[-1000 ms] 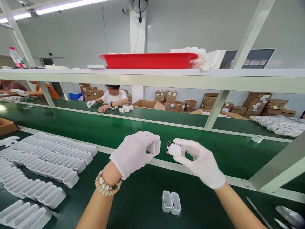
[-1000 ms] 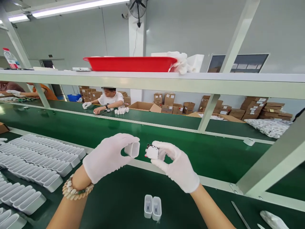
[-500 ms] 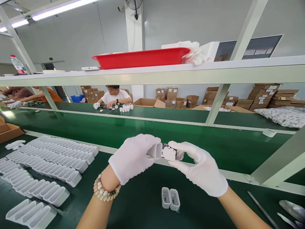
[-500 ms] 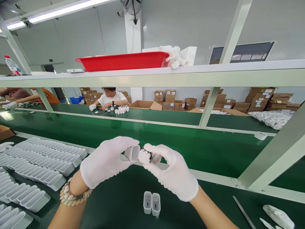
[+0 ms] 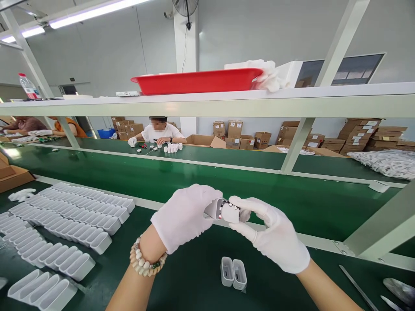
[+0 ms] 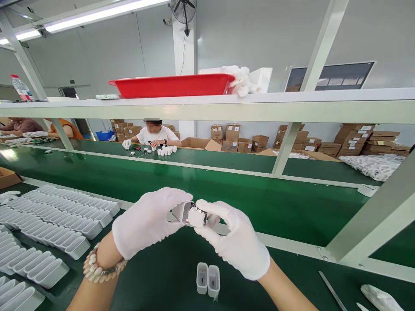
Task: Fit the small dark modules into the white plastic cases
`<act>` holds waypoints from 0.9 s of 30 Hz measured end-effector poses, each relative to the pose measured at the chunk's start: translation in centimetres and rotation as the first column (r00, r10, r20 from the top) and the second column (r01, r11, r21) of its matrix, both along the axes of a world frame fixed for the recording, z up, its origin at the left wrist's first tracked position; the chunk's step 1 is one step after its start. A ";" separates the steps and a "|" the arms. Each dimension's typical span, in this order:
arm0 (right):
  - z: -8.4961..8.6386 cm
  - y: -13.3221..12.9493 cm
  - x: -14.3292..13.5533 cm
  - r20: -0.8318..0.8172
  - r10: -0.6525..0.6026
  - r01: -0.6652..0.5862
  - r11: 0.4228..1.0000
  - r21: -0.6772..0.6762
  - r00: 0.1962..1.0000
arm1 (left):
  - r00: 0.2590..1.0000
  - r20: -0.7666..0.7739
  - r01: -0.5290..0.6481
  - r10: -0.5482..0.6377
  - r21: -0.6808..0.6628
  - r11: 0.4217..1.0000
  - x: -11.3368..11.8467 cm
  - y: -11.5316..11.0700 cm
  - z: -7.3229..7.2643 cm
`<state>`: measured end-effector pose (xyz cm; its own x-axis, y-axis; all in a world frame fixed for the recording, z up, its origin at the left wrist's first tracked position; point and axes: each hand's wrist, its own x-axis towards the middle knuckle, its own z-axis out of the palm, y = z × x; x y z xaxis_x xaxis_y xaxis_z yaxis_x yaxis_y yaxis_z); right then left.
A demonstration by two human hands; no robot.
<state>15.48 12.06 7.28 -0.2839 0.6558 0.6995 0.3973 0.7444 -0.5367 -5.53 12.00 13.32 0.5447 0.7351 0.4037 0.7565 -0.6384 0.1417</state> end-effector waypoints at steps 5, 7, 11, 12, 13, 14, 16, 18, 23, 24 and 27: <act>-0.1 -0.4 0.0 0.033 -0.044 0.044 0.999 0.006 0.999 | 1.000 -0.028 -0.004 0.004 -0.011 1.000 0.0 0.0 0.3; -0.1 -0.6 0.0 0.063 -0.086 0.087 0.996 -0.030 0.994 | 0.999 -0.044 -0.011 0.010 -0.023 1.000 0.0 0.0 0.4; 0.0 -0.8 -0.2 0.115 -0.116 0.128 0.986 -0.107 0.987 | 0.998 -0.065 -0.021 0.019 -0.035 0.999 0.1 -0.1 0.4; 0.1 -0.8 -0.2 0.125 -0.116 0.132 0.984 -0.123 0.985 | 0.997 -0.070 -0.020 0.018 -0.036 0.999 0.2 -0.1 0.3; 0.1 -0.7 -0.3 0.129 -0.116 0.133 0.982 -0.136 0.985 | 0.997 -0.074 -0.017 0.014 -0.038 0.999 0.2 -0.1 0.3; 0.1 -0.6 -0.3 0.128 -0.114 0.133 0.981 -0.144 0.985 | 0.997 -0.077 -0.011 0.008 -0.041 0.999 0.2 -0.1 0.2; 0.0 -0.5 -0.3 0.119 -0.110 0.127 0.980 -0.152 0.987 | 0.997 -0.072 -0.002 -0.001 -0.048 0.999 0.2 -0.1 0.2; 0.0 -0.4 -0.3 0.109 -0.106 0.122 0.981 -0.153 0.988 | 0.998 -0.059 -0.002 -0.001 -0.053 0.999 0.3 0.0 0.1; -0.2 -0.2 -0.3 0.126 -0.102 0.113 0.989 -0.090 0.987 | 0.999 -0.050 0.008 -0.011 -0.057 0.998 0.3 0.0 0.0; -0.3 -0.2 -0.3 0.144 -0.105 0.116 0.991 -0.069 0.984 | 0.999 -0.049 0.011 -0.014 -0.056 0.998 0.3 0.0 -0.1; -0.4 0.0 -0.3 0.230 -0.124 0.134 0.991 -0.029 0.965 | 0.999 -0.031 0.029 -0.030 -0.057 0.998 0.3 0.0 -0.2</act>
